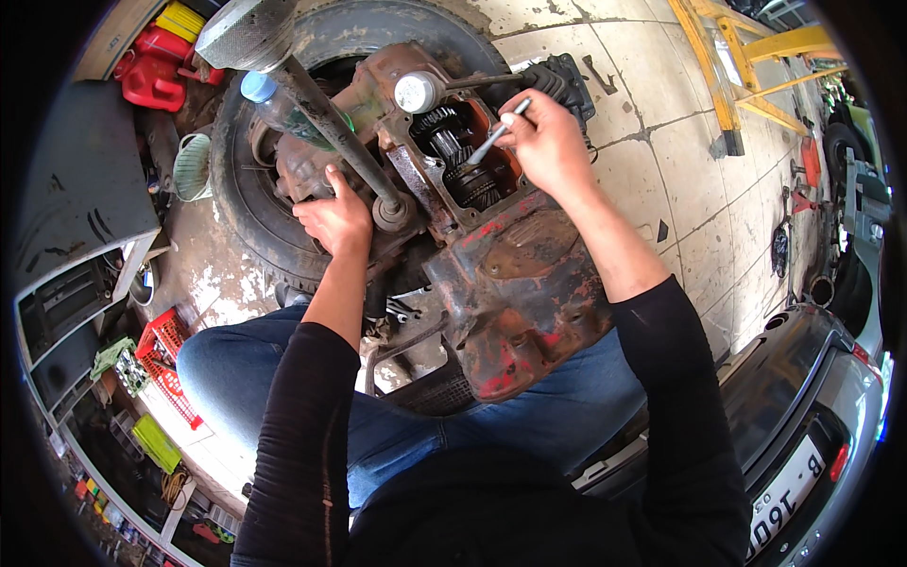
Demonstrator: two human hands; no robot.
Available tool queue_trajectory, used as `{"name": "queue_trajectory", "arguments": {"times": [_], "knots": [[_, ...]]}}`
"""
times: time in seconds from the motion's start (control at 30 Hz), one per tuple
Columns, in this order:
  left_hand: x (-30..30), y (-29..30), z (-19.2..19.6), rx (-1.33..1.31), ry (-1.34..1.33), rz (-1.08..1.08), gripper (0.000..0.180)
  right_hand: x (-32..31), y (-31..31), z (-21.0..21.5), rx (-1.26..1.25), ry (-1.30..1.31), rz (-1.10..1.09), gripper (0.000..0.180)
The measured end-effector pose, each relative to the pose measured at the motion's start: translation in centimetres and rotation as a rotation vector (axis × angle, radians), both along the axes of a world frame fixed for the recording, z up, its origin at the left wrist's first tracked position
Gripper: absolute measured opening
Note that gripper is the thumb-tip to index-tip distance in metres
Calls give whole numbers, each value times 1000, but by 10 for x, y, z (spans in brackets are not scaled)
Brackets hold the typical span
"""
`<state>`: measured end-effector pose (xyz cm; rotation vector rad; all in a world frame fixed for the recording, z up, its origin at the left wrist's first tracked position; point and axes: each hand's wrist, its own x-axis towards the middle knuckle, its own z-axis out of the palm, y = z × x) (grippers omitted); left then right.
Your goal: The person sits on the floor and works on an open transmission housing, using a small metal tool to probe and adjust internal gears. They also pour liquid from a plastic bottle into the housing and continue manipulating the gears with the tool.
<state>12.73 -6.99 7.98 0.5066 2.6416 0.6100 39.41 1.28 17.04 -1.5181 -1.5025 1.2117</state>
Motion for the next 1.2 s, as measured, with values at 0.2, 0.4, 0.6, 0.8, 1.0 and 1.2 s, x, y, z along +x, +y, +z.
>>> {"name": "queue_trajectory", "arguments": {"times": [0.2, 0.4, 0.6, 0.8, 1.0, 1.2], "knots": [[-5, -2, -5, 5, 20, 13, 97, -6, 0, 15, 26, -73, 22, 8], [-4, -2, -2, 1, 19, 7, 97, 1, 3, 13, 152, -177, 10, 6], [-2, -1, -1, -7, 5, 13, 97, 10, 9, 2, 107, -354, -11, 9], [-1, 0, 0, -1, 10, 14, 97, -1, -2, 1, -70, -215, 98, 11], [-5, -2, 0, -4, 21, 13, 97, -4, -2, 14, 31, -55, 35, 6], [-3, -1, -2, -14, 10, 17, 96, 0, 0, 13, 151, -319, 31, 7]]}}
